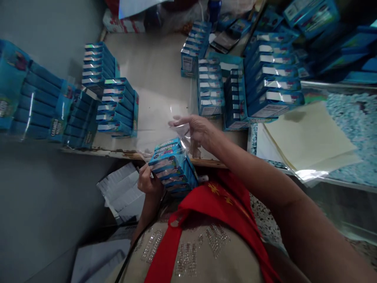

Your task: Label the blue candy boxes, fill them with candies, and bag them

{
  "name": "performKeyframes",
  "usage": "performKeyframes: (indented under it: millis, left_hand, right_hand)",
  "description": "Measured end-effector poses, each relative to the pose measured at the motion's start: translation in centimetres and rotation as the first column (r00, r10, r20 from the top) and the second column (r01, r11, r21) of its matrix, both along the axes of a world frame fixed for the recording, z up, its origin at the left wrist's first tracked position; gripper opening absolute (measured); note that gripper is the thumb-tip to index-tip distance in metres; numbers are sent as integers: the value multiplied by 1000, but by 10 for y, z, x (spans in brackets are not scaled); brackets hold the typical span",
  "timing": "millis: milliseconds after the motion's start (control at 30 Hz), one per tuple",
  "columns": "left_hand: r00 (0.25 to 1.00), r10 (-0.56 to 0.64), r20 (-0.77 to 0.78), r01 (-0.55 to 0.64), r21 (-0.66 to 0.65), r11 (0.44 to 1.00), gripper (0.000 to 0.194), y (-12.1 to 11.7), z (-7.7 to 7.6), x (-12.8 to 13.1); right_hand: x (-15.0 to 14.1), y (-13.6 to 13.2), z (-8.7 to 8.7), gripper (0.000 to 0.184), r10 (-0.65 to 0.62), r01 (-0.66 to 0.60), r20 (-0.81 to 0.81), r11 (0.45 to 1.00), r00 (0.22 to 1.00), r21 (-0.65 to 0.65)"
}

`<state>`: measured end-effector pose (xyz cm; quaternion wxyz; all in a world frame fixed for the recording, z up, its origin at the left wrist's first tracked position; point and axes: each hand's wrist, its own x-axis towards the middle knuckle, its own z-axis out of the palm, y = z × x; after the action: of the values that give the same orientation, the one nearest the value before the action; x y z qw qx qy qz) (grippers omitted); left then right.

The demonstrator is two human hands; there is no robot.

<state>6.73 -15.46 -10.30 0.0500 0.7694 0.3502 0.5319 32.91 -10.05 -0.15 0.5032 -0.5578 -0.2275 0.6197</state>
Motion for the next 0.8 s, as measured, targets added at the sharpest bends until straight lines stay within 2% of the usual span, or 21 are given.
performKeyframes:
  millis: [67,100,133,200,233,300,333,400,433,500,533,567,600,633,667,700,767,800]
  left_hand:
    - [1000,7,8,-7,1,1000,20,1,0,0]
    - [1000,12,8,-12,-1,1000,19,2,0,0]
    - [1000,16,7,-16,-2,1000,19,3,1,0]
    - [1000,5,5,-5,11,1000,19,6,3,2]
    - [1000,-10,5,10,25,1000,18,8,4,3]
    - [999,-44,23,42,59,997,15,12,4,3]
    - [997,-59,40,56,69,996,12,14,4,3]
    - [995,-73,73,69,52,996,7,14,0,2]
    - [993,-69,92,67,31,997,5,13,-3,1]
    - [988,-57,146,66,-55,996,2,11,-8,3]
    - [980,-43,195,67,-121,990,3,9,-10,6]
    - [965,-14,261,68,-197,978,7,7,-11,10]
    - [943,23,331,74,-277,958,13,5,-10,14]
    - [918,58,391,91,-352,932,20,3,-9,18]
    - [895,82,438,120,-413,903,27,1,-6,21]
    - [877,87,473,165,-465,870,36,-1,-3,23]
    - [850,55,524,300,-568,766,52,-2,6,23]
    - [834,56,549,361,-620,696,56,-1,11,21]
  right_hand:
    - [3,1,16,35,14,-12,-37,999,999,46]
    - [7,4,24,33,14,-15,9,993,1000,117]
    - [13,10,32,26,4,-27,102,976,995,218]
    - [25,25,43,13,-85,-52,300,906,950,420]
    - [30,34,46,14,-148,-59,374,870,915,489]
    - [36,50,49,23,-254,-37,460,844,851,536]
    - [37,55,50,23,-288,-3,482,856,827,518]
    - [36,53,49,12,-358,110,493,880,793,461]
    - [35,45,49,13,-418,171,489,865,766,472]
    - [31,14,46,25,-577,224,500,769,646,598]
    - [29,-7,42,25,-645,191,518,710,561,678]
    - [25,-30,36,20,-684,129,552,676,477,726]
    - [21,-53,28,14,-671,72,611,696,420,715]
    - [16,-75,18,7,-635,32,655,728,410,685]
    - [10,-93,6,7,-553,16,681,782,480,623]
    - [3,-106,-6,9,-468,33,663,830,584,557]
    - [-9,-118,-29,20,-345,114,491,890,800,441]
    - [-14,-117,-38,28,-320,162,372,904,871,396]
